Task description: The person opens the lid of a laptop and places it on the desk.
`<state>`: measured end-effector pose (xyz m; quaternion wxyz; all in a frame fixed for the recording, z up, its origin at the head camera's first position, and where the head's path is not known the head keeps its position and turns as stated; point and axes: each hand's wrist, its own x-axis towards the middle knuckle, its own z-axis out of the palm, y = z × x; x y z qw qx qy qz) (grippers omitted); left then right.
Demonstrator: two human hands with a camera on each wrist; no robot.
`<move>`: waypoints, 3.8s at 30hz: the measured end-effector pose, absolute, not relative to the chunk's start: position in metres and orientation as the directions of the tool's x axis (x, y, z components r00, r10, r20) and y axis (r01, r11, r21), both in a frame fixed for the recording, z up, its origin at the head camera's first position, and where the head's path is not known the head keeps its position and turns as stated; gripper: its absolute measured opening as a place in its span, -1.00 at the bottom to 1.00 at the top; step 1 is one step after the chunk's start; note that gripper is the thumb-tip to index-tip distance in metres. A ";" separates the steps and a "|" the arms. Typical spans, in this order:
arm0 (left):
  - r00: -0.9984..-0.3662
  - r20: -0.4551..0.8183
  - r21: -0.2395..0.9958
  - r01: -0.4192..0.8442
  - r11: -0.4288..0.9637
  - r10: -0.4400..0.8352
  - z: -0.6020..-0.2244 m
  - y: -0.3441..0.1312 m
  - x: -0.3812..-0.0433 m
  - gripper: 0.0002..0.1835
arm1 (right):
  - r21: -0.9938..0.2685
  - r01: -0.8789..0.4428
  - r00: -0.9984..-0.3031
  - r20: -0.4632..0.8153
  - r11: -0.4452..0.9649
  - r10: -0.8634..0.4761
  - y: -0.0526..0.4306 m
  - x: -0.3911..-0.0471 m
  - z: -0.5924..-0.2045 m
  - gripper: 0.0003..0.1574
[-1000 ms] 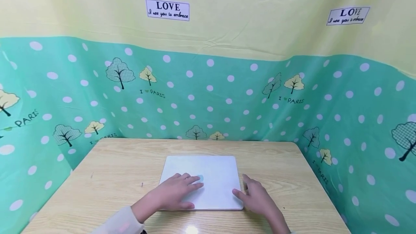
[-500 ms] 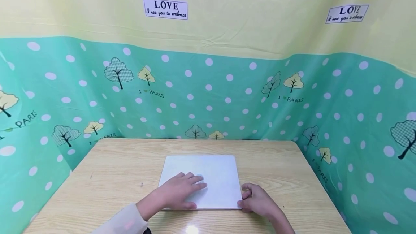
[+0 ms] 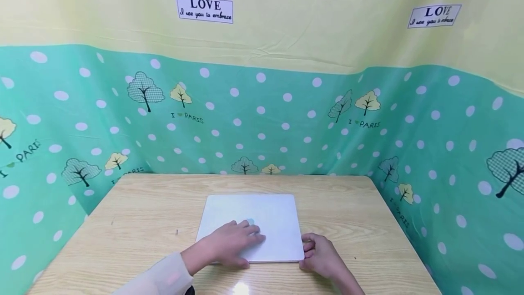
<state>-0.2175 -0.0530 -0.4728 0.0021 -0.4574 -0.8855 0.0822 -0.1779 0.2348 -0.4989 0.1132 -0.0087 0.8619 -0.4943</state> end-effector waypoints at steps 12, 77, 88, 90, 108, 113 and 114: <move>-0.547 -0.071 -0.170 0.830 0.531 0.834 -0.471 -0.047 -0.223 -0.26 | -0.852 0.068 -0.988 -0.130 0.520 -0.084 0.228 -0.174 -0.499 -0.10; -0.410 -0.067 0.012 0.911 0.412 0.910 -0.410 -0.062 -0.237 -0.58 | -0.861 0.102 -0.988 -0.144 0.498 -0.048 0.228 -0.178 -0.499 -0.31; -0.428 -0.057 0.048 0.901 0.431 0.902 -0.403 -0.064 -0.242 -0.58 | -0.846 0.147 -0.982 -0.187 0.512 -0.028 0.228 -0.181 -0.496 -0.20; -0.428 -0.057 0.058 0.900 0.431 0.902 -0.401 -0.064 -0.243 -0.58 | -0.841 0.153 -0.980 -0.195 0.519 -0.027 0.228 -0.181 -0.496 -0.20; -0.461 -0.060 0.098 0.880 0.465 0.885 -0.383 -0.064 -0.249 -0.63 | -0.840 0.164 -0.976 -0.214 0.517 -0.038 0.229 -0.181 -0.494 -0.19; -0.456 -0.053 0.132 0.878 0.459 0.888 -0.379 -0.066 -0.251 -0.65 | -0.840 0.155 -0.978 -0.204 0.520 -0.039 0.229 -0.180 -0.494 -0.19; -0.456 -0.052 0.140 0.878 0.458 0.889 -0.378 -0.066 -0.252 -0.66 | -0.840 0.154 -0.978 -0.203 0.520 -0.039 0.228 -0.180 -0.494 -0.19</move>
